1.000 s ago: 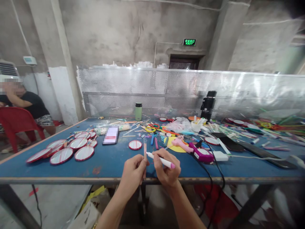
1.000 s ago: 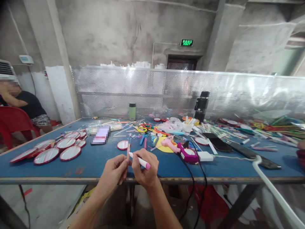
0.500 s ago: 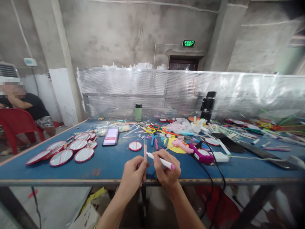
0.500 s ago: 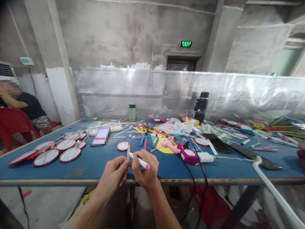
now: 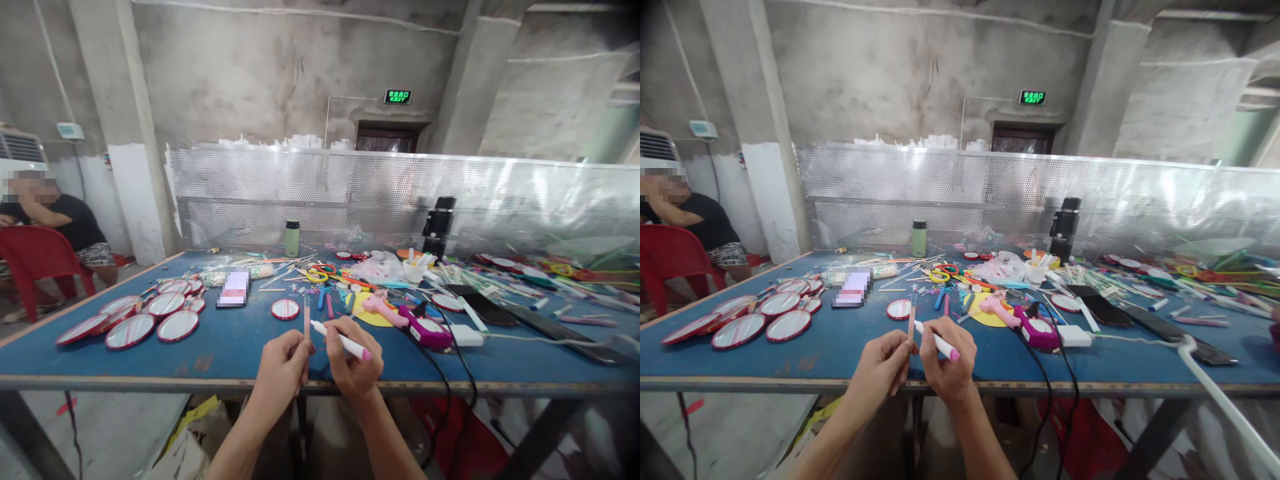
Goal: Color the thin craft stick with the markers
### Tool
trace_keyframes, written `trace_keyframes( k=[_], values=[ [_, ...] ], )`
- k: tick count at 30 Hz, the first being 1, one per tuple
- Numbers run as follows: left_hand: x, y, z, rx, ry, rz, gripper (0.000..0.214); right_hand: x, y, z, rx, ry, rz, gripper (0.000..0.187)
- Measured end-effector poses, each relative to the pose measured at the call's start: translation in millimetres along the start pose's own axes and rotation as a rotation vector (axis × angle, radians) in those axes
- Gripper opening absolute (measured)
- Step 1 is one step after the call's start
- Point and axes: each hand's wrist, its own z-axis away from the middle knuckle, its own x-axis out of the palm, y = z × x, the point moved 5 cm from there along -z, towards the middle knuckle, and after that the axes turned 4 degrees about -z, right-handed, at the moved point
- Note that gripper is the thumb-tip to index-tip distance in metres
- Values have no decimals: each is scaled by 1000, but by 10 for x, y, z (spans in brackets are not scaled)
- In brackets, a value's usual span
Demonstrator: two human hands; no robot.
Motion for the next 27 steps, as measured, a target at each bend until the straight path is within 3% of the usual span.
trace_keyframes(
  k=[15,23,27],
  values=[
    [7,8,4,36,7,-22,37,9,-9,-10,-14,-10,0,16],
    [12,61,18,6,-68,9,43,-12,-43,-32,-21,14,-33,17],
    [3,67,26,-27,-73,35,46,-70,2,17,43,73,-68,18]
  ],
)
